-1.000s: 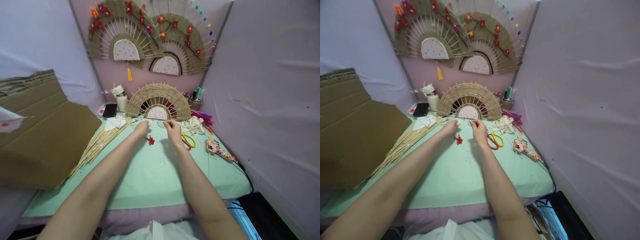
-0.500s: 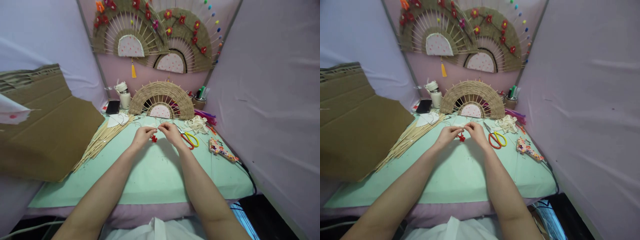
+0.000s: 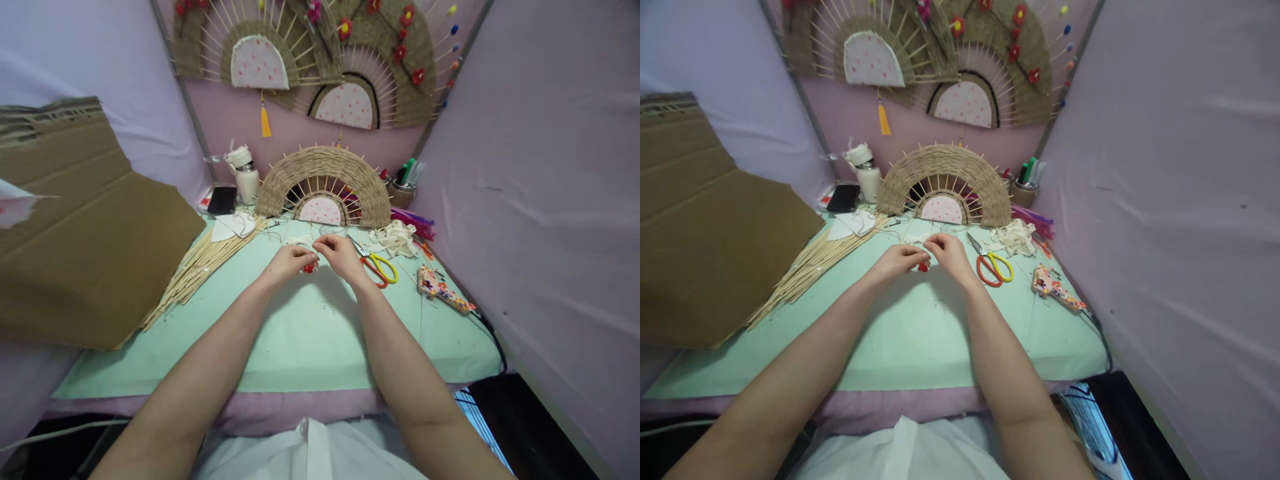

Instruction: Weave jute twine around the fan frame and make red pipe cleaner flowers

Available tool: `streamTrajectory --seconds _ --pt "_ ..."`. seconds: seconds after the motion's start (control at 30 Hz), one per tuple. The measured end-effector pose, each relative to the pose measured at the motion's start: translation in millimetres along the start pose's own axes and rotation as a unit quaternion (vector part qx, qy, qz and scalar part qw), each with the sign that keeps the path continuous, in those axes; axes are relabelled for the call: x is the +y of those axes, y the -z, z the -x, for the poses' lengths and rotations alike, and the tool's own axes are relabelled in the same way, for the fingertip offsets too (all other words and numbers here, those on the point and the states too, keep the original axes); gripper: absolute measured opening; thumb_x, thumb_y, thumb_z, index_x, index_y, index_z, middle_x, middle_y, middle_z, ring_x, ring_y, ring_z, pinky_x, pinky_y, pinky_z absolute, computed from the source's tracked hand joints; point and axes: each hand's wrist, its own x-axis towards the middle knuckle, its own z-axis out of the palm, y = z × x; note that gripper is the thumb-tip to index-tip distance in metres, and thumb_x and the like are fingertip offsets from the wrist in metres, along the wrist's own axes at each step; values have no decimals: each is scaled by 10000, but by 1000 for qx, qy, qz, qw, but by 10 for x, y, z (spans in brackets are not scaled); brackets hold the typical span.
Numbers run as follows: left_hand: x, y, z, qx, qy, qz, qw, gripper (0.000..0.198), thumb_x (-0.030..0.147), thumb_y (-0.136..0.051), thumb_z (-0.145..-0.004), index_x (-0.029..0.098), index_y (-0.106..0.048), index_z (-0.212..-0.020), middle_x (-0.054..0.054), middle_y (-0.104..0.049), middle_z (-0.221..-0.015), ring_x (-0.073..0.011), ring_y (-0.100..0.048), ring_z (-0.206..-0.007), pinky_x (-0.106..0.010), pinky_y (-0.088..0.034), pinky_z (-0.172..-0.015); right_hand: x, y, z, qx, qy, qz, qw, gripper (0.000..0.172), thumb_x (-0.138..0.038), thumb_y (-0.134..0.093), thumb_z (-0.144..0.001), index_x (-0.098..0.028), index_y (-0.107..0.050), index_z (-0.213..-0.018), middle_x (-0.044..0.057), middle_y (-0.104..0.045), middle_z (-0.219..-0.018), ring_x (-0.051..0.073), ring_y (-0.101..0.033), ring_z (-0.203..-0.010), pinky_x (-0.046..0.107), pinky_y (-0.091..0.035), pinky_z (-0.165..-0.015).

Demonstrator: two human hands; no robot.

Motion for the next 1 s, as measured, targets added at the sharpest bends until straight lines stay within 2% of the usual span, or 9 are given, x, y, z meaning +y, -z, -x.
streamTrajectory --seconds 0.07,0.13,0.27,0.37,0.47,0.6,0.73,0.83,1.0 --pt "5 34 -3 24 4 19 1000 265 396 -615 -674 145 -697 -698 -36 -648 -632 -88 -424 -493 -234 -290 -481 46 43 -16 33 -4 7 999 247 -357 -489 -802 -165 -636 -851 17 -637 -742 131 -532 -654 246 -403 -624" --pt "-20 99 -23 73 7 57 996 276 402 -636 -654 143 -696 -728 -49 -667 -697 -76 -395 -488 -228 -279 -469 97 103 -24 52 -22 63 996 224 -324 -489 -807 -174 -640 -874 22 -649 -771 136 -542 -675 253 -402 -644" --pt "-102 235 -72 135 17 144 980 312 420 -679 -609 154 -695 -770 -64 -682 -824 -65 -384 -517 -207 -251 -450 167 148 12 -46 -75 220 972 86 -219 -604 -711 -182 -668 -754 29 -662 -765 151 -556 -712 261 -378 -665" --pt "-127 271 -86 147 31 173 973 335 430 -708 -570 159 -699 -766 -64 -682 -834 -63 -398 -531 -200 -244 -448 178 78 54 -116 -90 259 955 113 -229 -652 -674 -189 -684 -775 36 -664 -768 154 -558 -714 257 -368 -654" --pt "-124 266 -83 145 32 180 972 346 431 -719 -555 155 -703 -762 -67 -679 -827 -63 -395 -537 -200 -246 -453 175 0 69 -139 -90 266 950 67 -205 -650 -661 -183 -675 -718 35 -656 -726 151 -552 -688 253 -359 -631" --pt "-118 258 -72 141 42 185 972 341 427 -721 -558 158 -706 -767 -68 -676 -850 -69 -395 -559 -203 -245 -462 140 -13 46 -70 -86 221 969 62 -189 -583 -685 -176 -627 -643 21 -641 -671 141 -544 -648 251 -362 -613" --pt "-118 219 -64 122 69 191 972 345 418 -737 -539 169 -715 -778 -62 -668 -873 -75 -407 -587 -205 -261 -483 67 7 16 8 -80 82 993 102 -251 -548 -706 -171 -611 -698 8 -631 -652 132 -555 -617 247 -397 -609" --pt "-108 158 -52 114 75 191 972 352 410 -751 -525 174 -726 -784 -56 -655 -849 -77 -407 -596 -207 -264 -490 30 -21 18 12 -73 14 997 120 -275 -552 -698 -169 -607 -716 3 -622 -633 130 -561 -602 247 -411 -601" --pt "-59 78 -1 110 77 173 976 341 414 -741 -537 180 -738 -785 -49 -650 -840 -86 -442 -613 -222 -285 -513 36 -95 56 -10 -53 7 998 133 -296 -564 -685 -171 -608 -696 5 -619 -645 125 -536 -601 237 -395 -569"
